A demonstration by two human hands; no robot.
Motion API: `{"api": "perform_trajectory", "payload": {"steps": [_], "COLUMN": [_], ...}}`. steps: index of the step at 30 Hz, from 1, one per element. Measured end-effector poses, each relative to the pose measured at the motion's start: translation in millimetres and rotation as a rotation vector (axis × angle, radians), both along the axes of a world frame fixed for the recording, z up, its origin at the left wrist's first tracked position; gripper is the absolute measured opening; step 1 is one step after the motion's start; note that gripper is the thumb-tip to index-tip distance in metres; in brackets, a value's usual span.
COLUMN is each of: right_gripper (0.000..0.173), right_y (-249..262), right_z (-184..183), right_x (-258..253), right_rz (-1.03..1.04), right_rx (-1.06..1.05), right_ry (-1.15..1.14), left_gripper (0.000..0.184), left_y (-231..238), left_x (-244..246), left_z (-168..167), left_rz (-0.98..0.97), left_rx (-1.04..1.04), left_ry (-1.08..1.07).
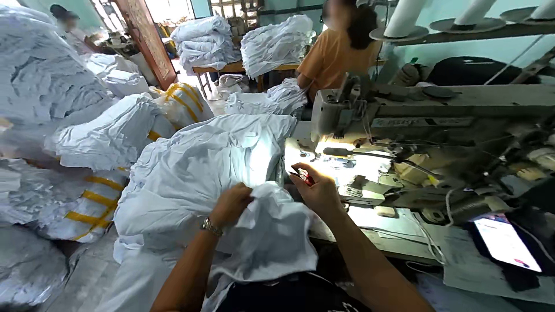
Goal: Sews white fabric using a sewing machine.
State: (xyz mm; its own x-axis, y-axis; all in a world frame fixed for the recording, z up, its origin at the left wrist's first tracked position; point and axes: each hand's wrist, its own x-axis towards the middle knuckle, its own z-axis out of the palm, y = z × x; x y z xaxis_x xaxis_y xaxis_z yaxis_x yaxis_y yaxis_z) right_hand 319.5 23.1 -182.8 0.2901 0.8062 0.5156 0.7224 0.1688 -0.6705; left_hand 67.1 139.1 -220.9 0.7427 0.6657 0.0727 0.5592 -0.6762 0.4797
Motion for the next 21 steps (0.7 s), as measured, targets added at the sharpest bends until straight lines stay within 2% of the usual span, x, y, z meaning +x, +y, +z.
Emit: {"api": "perform_trajectory", "payload": {"steps": [3,5,6,7,8,10,12,13,15,17,19,21], "right_gripper": [0.03,0.03,0.031,0.035,0.041,0.054,0.063,0.063,0.047,0.03,0.029,0.026], "right_y": [24,50,63,76,89,114,143,157,176,176,144,89], "right_z": [9,9,8,6,5,1,-14,-23,-37,-35,-20,3], "right_x": [-17,-29,-36,-45,-55,-77,-93,-97,-99,-101,-106,-104], "right_rz": [0.171,0.269,0.309,0.344,0.365,0.365,0.291,0.246,0.217,0.304,0.52,0.811], "right_rx": [-0.013,0.011,0.008,-0.026,-0.091,-0.275,-0.426,-0.495,-0.568,-0.492,-0.386,-0.351], "right_ry": [0.089,0.067,0.039,0.009,-0.015,-0.011,0.008,0.022,0.049,0.063,0.056,-0.038], "left_gripper": [0.013,0.013,0.017,0.019,0.021,0.025,0.032,0.04,0.052,0.056,0.066,0.072], "left_y": [-43,-60,-60,-53,-39,3,53,74,93,94,88,85], "left_x": [-8,-19,-27,-39,-53,-81,-105,-116,-122,-116,-111,-110], "left_z": [21,35,42,50,57,56,31,12,-20,-29,-30,-29], "left_rz": [-0.4,-0.67,-0.7,-0.624,-0.449,0.05,0.5,0.661,0.83,0.857,0.887,0.909], "left_rx": [-0.117,-0.284,-0.351,-0.358,-0.307,-0.153,0.009,0.063,0.116,0.188,0.219,0.265], "left_ry": [-0.122,-0.232,-0.252,-0.278,-0.319,-0.439,-0.516,-0.505,-0.457,-0.453,-0.505,-0.614]}}
